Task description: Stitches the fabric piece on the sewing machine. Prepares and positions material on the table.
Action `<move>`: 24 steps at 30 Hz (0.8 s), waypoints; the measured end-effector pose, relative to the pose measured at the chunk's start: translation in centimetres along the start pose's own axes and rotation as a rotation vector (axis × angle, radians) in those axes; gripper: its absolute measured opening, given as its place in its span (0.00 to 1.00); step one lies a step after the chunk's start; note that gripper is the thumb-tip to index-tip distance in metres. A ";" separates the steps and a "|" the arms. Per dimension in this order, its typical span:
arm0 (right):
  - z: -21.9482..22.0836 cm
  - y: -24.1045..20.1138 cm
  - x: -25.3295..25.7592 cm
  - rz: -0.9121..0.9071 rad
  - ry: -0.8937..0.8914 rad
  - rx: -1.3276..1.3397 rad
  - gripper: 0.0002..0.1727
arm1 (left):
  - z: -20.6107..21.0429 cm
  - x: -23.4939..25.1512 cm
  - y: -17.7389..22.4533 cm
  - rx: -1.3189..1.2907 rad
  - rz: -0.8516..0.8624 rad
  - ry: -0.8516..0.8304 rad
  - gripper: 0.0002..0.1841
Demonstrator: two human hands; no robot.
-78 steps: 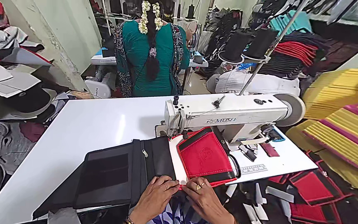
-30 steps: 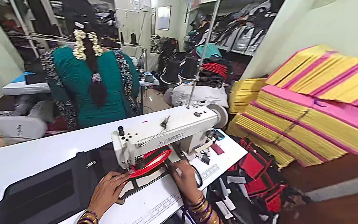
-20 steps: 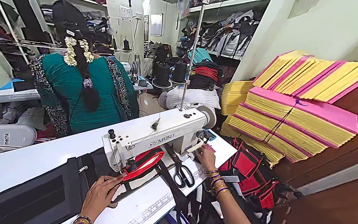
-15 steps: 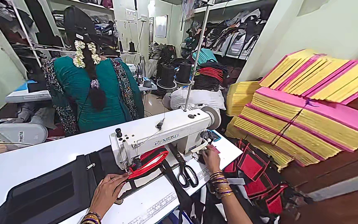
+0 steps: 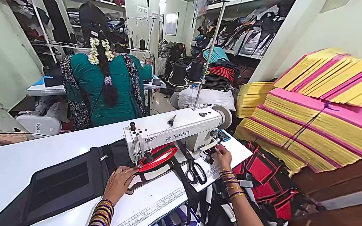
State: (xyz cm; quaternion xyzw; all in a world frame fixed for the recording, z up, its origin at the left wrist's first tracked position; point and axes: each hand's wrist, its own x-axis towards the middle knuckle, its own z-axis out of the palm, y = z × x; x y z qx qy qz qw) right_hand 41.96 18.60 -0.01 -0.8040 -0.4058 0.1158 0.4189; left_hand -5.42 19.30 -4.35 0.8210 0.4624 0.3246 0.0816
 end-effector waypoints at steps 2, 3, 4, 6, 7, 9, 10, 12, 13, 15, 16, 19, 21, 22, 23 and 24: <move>-1.1 -1.5 -2.3 -0.091 -0.011 -0.020 0.16 | -0.1 0.2 0.1 0.022 0.000 -0.019 0.15; -1.2 -2.6 -4.0 -0.171 -0.087 0.002 0.15 | -0.2 0.3 0.1 0.039 0.000 -0.037 0.16; -0.6 -3.7 -5.9 -0.275 -0.222 0.050 0.14 | -0.3 0.3 0.2 0.059 -0.007 -0.064 0.16; 2.5 -6.3 -10.0 -0.500 -0.606 0.130 0.12 | -0.6 0.4 0.4 0.066 -0.045 -0.132 0.15; 4.6 -8.1 -12.0 -0.606 -0.770 0.118 0.12 | -0.8 0.4 0.5 0.060 -0.061 -0.159 0.15; 8.5 -11.7 -15.6 -0.758 -0.899 -0.006 0.13 | -1.2 0.4 0.8 0.057 -0.089 -0.202 0.16; 10.1 -12.8 -16.9 -0.822 -0.824 -0.059 0.13 | -1.3 0.5 1.0 0.057 -0.105 -0.217 0.16; 12.6 -13.0 -18.5 -0.943 -0.533 -0.079 0.10 | -1.4 0.5 1.2 0.042 -0.138 -0.234 0.17; 13.1 -12.8 -18.8 -0.980 -0.413 -0.076 0.09 | -1.6 0.5 1.2 0.030 -0.147 -0.226 0.17; 12.6 -12.1 -19.8 -0.980 -0.348 -0.092 0.07 | -1.7 0.6 1.1 0.003 -0.149 -0.202 0.16; 12.3 -11.4 -20.5 -0.959 -0.362 -0.107 0.08 | -1.6 0.6 0.9 -0.012 -0.149 -0.201 0.16; 13.0 -9.8 -21.4 -0.912 -0.368 -0.134 0.13 | -1.5 0.6 0.6 -0.063 -0.150 -0.198 0.16; 13.7 -10.2 -21.5 -0.905 -0.327 -0.167 0.15 | -1.5 0.6 0.4 -0.072 -0.138 -0.181 0.16; 14.1 -10.5 -21.5 -0.909 -0.305 -0.192 0.16 | -1.5 0.4 0.3 -0.077 -0.132 -0.173 0.16; 14.5 -10.8 -21.5 -0.913 -0.283 -0.222 0.16 | -1.4 0.3 0.2 -0.078 -0.125 -0.165 0.16; 14.9 -11.2 -21.5 -0.914 -0.274 -0.240 0.15 | -1.3 0.3 0.2 -0.082 -0.117 -0.161 0.15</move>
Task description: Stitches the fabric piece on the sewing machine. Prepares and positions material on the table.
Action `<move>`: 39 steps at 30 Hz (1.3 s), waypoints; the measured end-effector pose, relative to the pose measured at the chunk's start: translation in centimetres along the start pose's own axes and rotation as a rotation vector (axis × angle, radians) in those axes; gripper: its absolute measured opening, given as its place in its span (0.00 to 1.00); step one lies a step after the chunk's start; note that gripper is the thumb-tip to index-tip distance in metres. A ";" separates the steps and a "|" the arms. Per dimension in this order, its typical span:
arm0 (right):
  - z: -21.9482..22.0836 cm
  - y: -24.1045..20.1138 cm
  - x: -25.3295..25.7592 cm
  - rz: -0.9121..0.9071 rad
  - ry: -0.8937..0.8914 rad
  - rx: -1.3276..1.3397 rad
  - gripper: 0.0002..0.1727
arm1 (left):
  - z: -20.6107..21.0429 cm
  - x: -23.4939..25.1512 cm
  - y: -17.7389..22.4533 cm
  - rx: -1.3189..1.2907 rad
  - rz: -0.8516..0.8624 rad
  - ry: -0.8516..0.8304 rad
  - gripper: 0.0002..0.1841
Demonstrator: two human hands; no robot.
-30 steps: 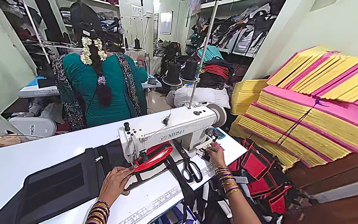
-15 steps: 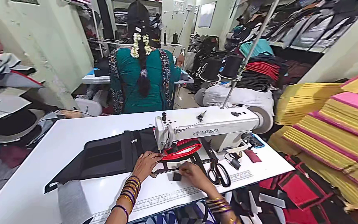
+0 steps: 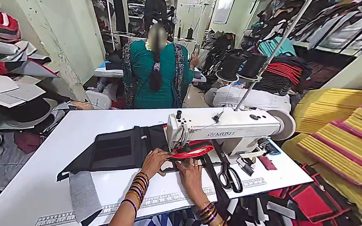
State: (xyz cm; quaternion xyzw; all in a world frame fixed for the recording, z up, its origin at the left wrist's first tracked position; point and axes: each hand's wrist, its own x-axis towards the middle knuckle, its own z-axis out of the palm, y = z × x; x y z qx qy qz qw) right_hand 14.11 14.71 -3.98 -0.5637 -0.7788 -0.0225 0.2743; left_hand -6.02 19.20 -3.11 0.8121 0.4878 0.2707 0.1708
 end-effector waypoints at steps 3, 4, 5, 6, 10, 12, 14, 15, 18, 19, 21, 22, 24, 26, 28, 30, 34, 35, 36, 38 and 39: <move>-0.2 0.1 0.8 0.019 -0.037 0.023 0.12 | -0.4 0.1 -0.3 -0.020 0.013 -0.046 0.16; -0.7 0.6 0.8 0.022 -0.024 0.047 0.11 | -0.5 0.1 -0.4 -0.029 0.015 -0.071 0.16; -1.5 1.5 0.9 0.027 0.004 0.066 0.11 | -0.7 0.2 -0.6 -0.036 0.012 -0.094 0.16; -2.8 2.8 1.0 0.041 0.041 0.066 0.11 | -0.7 0.4 -0.7 -0.037 0.009 -0.105 0.16; -9.9 11.0 2.0 0.257 0.163 -0.056 0.13 | -0.7 0.7 -1.1 -0.031 0.000 -0.090 0.16; -12.4 15.3 2.5 0.388 0.176 -0.152 0.14 | -0.7 1.2 -1.2 -0.025 0.005 -0.070 0.16; -12.8 18.3 2.4 0.448 0.178 -0.225 0.14 | -0.8 1.5 -1.2 -0.021 -0.009 -0.068 0.16; -12.4 18.9 2.2 0.440 0.185 -0.247 0.15 | -0.9 1.7 -1.3 -0.017 -0.016 -0.071 0.16; -11.1 19.2 1.6 0.411 0.194 -0.322 0.16 | -1.0 2.1 -1.5 -0.006 -0.028 -0.081 0.17; -10.7 18.9 1.1 0.421 0.172 -0.331 0.17 | -1.0 1.9 -1.4 -0.001 -0.038 -0.093 0.17; -10.0 18.7 0.6 0.426 0.172 -0.335 0.18 | -1.4 1.9 -1.3 0.019 -0.038 -0.117 0.17; -9.8 18.9 0.5 0.404 0.200 -0.341 0.17 | -1.4 1.9 -1.1 0.024 -0.030 -0.131 0.18; -9.8 19.4 0.5 0.361 0.232 -0.345 0.16 | -1.4 1.3 -0.9 0.045 0.003 -0.143 0.18; -10.4 19.6 0.6 0.347 0.208 -0.337 0.15 | -1.4 0.8 -1.1 0.050 0.025 -0.155 0.18; -11.8 19.6 0.8 0.326 0.186 -0.276 0.14 | -1.5 0.8 -1.5 0.042 0.041 -0.174 0.18; -13.0 18.8 0.2 0.265 0.178 -0.190 0.12 | -1.7 1.4 -2.1 0.024 0.044 -0.187 0.18; -12.1 15.0 -2.5 0.225 -0.033 -0.040 0.14 | -1.9 2.2 -2.3 0.008 0.003 -0.188 0.18; -11.4 13.9 -3.0 0.264 -0.113 -0.034 0.19 | -2.0 2.2 -2.0 0.003 -0.022 -0.189 0.19; -10.8 13.1 -3.4 0.308 -0.165 -0.036 0.24 | -2.0 2.2 -1.6 0.002 -0.051 -0.187 0.19; -10.0 12.9 -3.3 0.375 -0.174 -0.026 0.27 | -2.1 2.4 -0.6 0.002 -0.129 -0.180 0.19; -10.0 13.2 -3.0 0.423 -0.171 0.018 0.28 | -1.9 2.4 -0.2 0.010 -0.165 -0.165 0.19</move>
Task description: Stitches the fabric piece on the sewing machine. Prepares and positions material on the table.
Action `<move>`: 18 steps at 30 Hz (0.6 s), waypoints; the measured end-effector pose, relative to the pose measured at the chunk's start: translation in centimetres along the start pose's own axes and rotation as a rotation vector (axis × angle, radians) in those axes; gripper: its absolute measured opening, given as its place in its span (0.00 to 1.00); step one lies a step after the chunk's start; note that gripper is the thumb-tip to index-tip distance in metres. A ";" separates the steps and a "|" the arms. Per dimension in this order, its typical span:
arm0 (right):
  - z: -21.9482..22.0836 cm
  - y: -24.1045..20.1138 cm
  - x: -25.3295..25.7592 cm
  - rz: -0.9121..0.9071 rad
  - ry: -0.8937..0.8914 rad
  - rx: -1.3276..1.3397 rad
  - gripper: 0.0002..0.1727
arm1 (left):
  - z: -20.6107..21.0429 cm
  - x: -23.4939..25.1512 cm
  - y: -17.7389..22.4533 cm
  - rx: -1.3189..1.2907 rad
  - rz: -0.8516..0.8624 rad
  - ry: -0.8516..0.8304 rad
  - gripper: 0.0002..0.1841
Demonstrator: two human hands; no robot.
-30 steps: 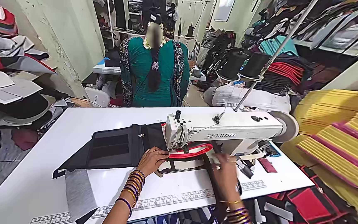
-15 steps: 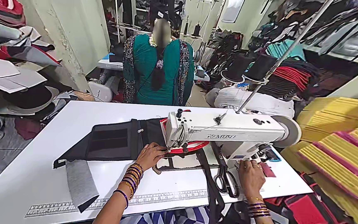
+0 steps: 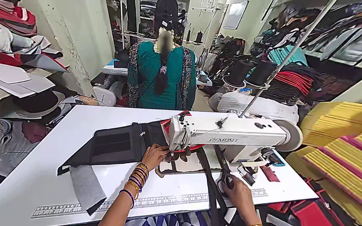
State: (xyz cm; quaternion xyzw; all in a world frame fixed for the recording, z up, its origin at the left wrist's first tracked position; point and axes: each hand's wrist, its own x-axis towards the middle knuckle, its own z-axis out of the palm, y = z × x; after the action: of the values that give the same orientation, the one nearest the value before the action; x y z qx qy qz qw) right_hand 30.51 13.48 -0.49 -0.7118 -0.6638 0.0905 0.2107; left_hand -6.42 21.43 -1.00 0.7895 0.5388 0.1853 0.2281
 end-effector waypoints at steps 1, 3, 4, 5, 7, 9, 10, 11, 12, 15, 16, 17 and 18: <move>-0.1 0.3 0.4 0.061 -0.017 0.076 0.30 | 0.2 -0.1 0.3 0.011 -0.032 0.017 0.19; -0.8 1.2 1.0 0.242 -0.065 0.396 0.27 | 0.4 0.0 0.7 0.041 -0.077 0.021 0.20; -1.4 1.4 1.1 0.347 -0.086 0.626 0.17 | 0.4 0.1 0.6 0.058 -0.086 0.025 0.20; -2.0 1.5 0.9 0.443 -0.114 0.864 0.07 | 0.4 0.2 0.5 0.074 -0.084 0.039 0.21; -3.6 2.3 0.1 0.541 -0.259 1.244 0.19 | 0.6 0.6 -0.1 0.105 -0.066 0.083 0.21; -4.6 3.2 -1.0 0.482 -0.400 1.351 0.22 | 0.4 1.3 -0.8 0.099 -0.063 0.096 0.20; -4.8 3.4 -1.5 0.425 -0.443 1.336 0.21 | 0.2 1.7 -1.2 0.089 -0.069 0.092 0.19; -4.7 3.3 -1.7 0.360 -0.468 1.298 0.18 | 0.0 2.0 -1.6 0.083 -0.073 0.090 0.19; -4.6 2.9 -1.6 0.285 -0.480 1.240 0.13 | -0.3 2.4 -1.9 0.081 -0.073 0.096 0.19; -4.4 0.6 0.5 0.135 -0.467 0.969 0.11 | -0.9 3.2 -2.5 0.081 -0.085 0.080 0.19; -4.3 -0.2 1.6 0.111 -0.489 0.896 0.12 | -0.9 3.4 -2.6 0.084 -0.083 0.078 0.19; -4.2 -1.2 2.8 0.099 -0.521 0.835 0.12 | -0.9 3.5 -2.6 0.087 -0.077 0.085 0.20; -4.0 -2.1 4.1 0.083 -0.567 0.785 0.11 | -0.8 3.5 -2.7 0.092 -0.067 0.102 0.19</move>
State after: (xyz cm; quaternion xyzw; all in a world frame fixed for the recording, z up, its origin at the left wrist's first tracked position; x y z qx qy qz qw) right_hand 30.62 16.84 4.62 -0.5516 -0.5819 0.5330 0.2702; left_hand -7.70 25.68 -1.69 0.7703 0.5836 0.1927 0.1699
